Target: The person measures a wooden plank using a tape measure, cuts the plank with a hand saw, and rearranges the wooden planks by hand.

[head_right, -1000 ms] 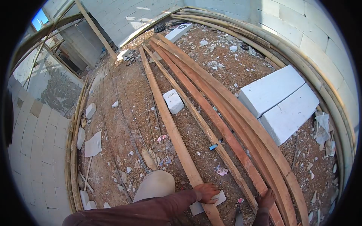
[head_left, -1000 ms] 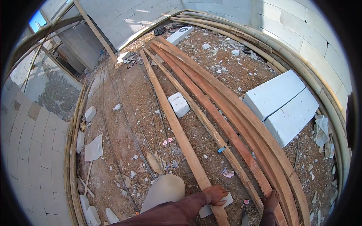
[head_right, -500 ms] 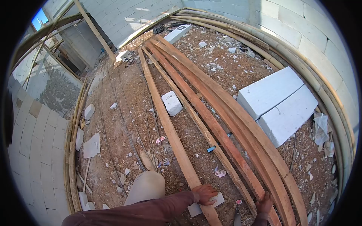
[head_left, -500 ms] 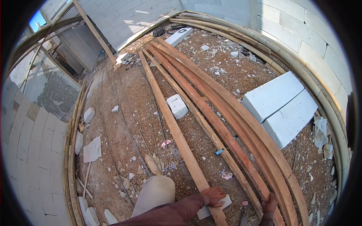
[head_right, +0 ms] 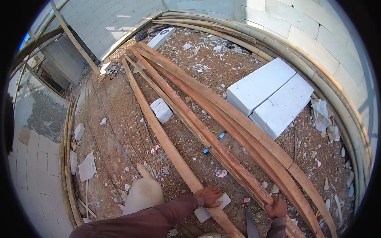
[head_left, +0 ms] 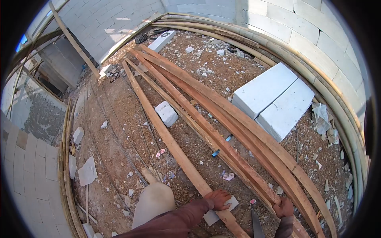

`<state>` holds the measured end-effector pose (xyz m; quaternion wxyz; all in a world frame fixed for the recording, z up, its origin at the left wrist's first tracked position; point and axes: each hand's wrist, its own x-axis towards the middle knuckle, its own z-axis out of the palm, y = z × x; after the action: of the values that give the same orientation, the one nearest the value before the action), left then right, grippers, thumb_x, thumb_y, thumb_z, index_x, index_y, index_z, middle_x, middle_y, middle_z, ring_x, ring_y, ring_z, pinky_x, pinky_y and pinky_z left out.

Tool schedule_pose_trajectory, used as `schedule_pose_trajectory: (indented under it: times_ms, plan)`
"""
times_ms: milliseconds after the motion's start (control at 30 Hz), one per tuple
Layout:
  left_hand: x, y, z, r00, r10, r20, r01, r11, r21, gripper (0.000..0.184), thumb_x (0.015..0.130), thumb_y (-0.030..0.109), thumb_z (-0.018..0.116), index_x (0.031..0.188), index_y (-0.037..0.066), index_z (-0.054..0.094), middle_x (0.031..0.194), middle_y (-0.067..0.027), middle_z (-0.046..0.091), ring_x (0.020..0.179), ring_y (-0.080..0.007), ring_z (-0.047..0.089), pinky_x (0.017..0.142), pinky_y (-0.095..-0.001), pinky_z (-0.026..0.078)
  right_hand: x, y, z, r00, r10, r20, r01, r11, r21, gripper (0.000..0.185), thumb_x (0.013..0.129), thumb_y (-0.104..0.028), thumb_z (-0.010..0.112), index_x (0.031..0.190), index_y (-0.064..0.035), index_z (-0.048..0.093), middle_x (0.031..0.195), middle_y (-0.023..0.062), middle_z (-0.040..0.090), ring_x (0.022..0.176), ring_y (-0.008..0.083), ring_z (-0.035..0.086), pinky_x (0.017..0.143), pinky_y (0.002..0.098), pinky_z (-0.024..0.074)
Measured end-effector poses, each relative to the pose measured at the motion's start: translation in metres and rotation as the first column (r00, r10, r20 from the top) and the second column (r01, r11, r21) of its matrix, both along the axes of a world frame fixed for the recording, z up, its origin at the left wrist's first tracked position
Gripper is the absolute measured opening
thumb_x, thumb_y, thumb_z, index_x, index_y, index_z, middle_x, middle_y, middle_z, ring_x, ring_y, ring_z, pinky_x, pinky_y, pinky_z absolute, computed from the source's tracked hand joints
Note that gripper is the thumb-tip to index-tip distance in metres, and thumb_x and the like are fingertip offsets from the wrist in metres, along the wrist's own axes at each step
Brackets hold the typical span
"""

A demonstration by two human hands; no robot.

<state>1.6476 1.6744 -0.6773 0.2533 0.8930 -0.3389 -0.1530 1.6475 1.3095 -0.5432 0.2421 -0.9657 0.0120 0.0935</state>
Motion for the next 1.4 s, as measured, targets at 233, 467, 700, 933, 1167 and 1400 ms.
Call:
schedule_pose_trajectory:
  times_ms: [233,467,700,933,1167,1400]
  plan:
    - [0.0,-0.003,0.033,0.997,0.045,-0.07,-0.043,0.999,0.033,0.039,0.088,0.044,0.064,0.101,0.008,0.068,0.103,-0.0141,0.067,0.108,-0.0348,0.06,0.097,-0.0478,0.044,-0.023,0.008,0.019,0.986,0.024,-0.164,-0.037,0.996,-0.08,0.046,0.073,-0.045,0.073,0.093,-0.0042,0.074,0.08,0.0216,0.07,0.08,0.042,0.069,0.072,0.0514,0.0549]
    - [0.0,0.001,0.007,0.999,-0.001,0.034,0.005,0.994,-0.113,0.024,0.092,0.026,0.065,0.095,0.002,0.067,0.096,-0.0174,0.066,0.089,-0.0349,0.064,0.084,-0.047,0.05,-0.058,0.045,0.067,0.992,-0.115,-0.05,0.108,0.988,-0.113,0.047,0.073,-0.047,0.069,0.093,-0.0047,0.076,0.087,0.0202,0.072,0.087,0.04,0.07,0.075,0.0513,0.0556]
    - [0.048,0.003,-0.037,0.462,0.364,-0.809,-0.886,0.227,-0.403,0.049,0.098,0.042,0.044,0.119,0.001,0.061,0.111,-0.0151,0.066,0.107,-0.0275,0.065,0.089,-0.0411,0.05,-0.064,0.049,0.042,0.969,-0.07,-0.236,0.098,0.989,0.112,0.05,0.075,-0.047,0.065,0.093,-0.0012,0.075,0.08,0.02,0.073,0.079,0.0376,0.072,0.07,0.0477,0.0552]
    - [0.129,0.057,0.018,0.518,-0.222,-0.826,-0.793,-0.486,-0.367,0.1,0.088,0.082,0.045,0.151,0.005,0.035,0.149,-0.0137,0.042,0.127,-0.0336,0.053,0.111,-0.0503,0.041,-0.077,0.064,0.037,0.875,0.119,-0.469,0.057,0.938,0.343,0.064,0.072,-0.055,0.08,0.106,-0.0005,0.075,0.088,0.0195,0.074,0.089,0.031,0.073,0.082,0.0428,0.0554]
    - [0.108,0.063,0.096,0.33,-0.222,-0.918,-0.834,-0.525,-0.173,0.079,0.087,0.074,0.061,0.123,0.003,0.055,0.101,-0.0091,0.058,0.1,-0.0246,0.062,0.095,-0.0449,0.052,-0.1,0.087,0.014,0.894,0.083,-0.439,-0.014,0.987,0.158,0.079,0.064,-0.052,0.088,0.112,0.0067,0.065,0.092,0.0238,0.073,0.091,0.0346,0.072,0.081,0.0449,0.0557]
    - [0.091,0.053,0.086,0.222,-0.041,-0.974,-0.784,-0.602,-0.153,0.062,0.091,0.044,0.074,0.125,-0.006,0.057,0.113,-0.0154,0.064,0.092,-0.024,0.069,0.077,-0.0363,0.061,-0.138,0.09,-0.033,0.937,0.015,-0.348,-0.062,0.991,-0.122,0.09,0.062,-0.055,0.085,0.122,0.0045,0.055,0.095,0.0262,0.07,0.093,0.0404,0.072,0.08,0.0509,0.0567]
